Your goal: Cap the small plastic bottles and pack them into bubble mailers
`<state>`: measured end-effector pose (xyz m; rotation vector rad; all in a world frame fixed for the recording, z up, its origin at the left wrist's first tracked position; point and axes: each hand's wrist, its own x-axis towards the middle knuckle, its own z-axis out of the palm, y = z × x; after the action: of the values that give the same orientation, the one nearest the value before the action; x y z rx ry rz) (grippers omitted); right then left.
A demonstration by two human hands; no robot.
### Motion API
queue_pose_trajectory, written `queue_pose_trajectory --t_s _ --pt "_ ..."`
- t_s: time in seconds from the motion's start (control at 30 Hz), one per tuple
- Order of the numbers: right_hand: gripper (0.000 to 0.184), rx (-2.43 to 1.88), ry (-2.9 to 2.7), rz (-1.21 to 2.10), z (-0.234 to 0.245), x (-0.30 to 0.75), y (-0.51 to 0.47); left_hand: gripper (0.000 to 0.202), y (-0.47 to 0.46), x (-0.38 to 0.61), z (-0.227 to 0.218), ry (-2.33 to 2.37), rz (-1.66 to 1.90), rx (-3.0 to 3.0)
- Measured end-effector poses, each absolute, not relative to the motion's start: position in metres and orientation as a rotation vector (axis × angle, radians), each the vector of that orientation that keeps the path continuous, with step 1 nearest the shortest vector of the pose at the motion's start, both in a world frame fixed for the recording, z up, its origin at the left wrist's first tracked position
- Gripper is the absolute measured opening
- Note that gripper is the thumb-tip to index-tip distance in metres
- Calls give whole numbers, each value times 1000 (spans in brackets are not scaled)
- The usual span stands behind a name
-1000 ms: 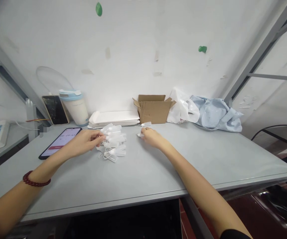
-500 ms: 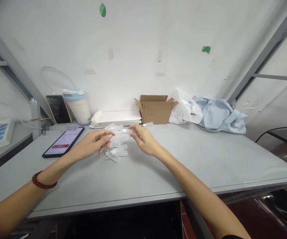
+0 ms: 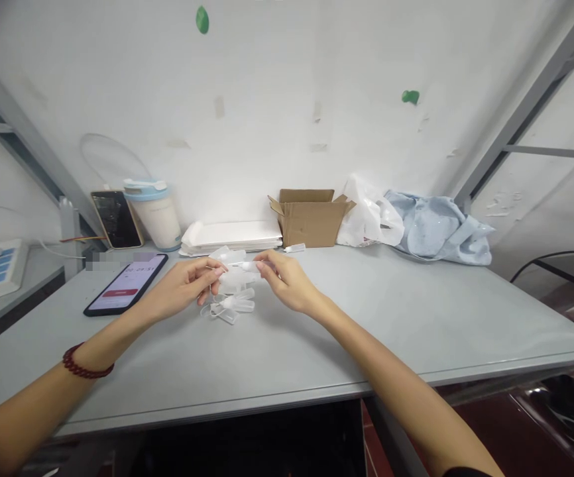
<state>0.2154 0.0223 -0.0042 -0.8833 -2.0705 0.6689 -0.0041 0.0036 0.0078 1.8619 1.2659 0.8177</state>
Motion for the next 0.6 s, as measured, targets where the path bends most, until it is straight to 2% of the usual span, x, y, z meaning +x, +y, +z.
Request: queue_pose_trajectory --t_s 0.6 --pt "27 -851 -2083 820 -4 213 19 27 -3 -2 6 1162 787 1889"
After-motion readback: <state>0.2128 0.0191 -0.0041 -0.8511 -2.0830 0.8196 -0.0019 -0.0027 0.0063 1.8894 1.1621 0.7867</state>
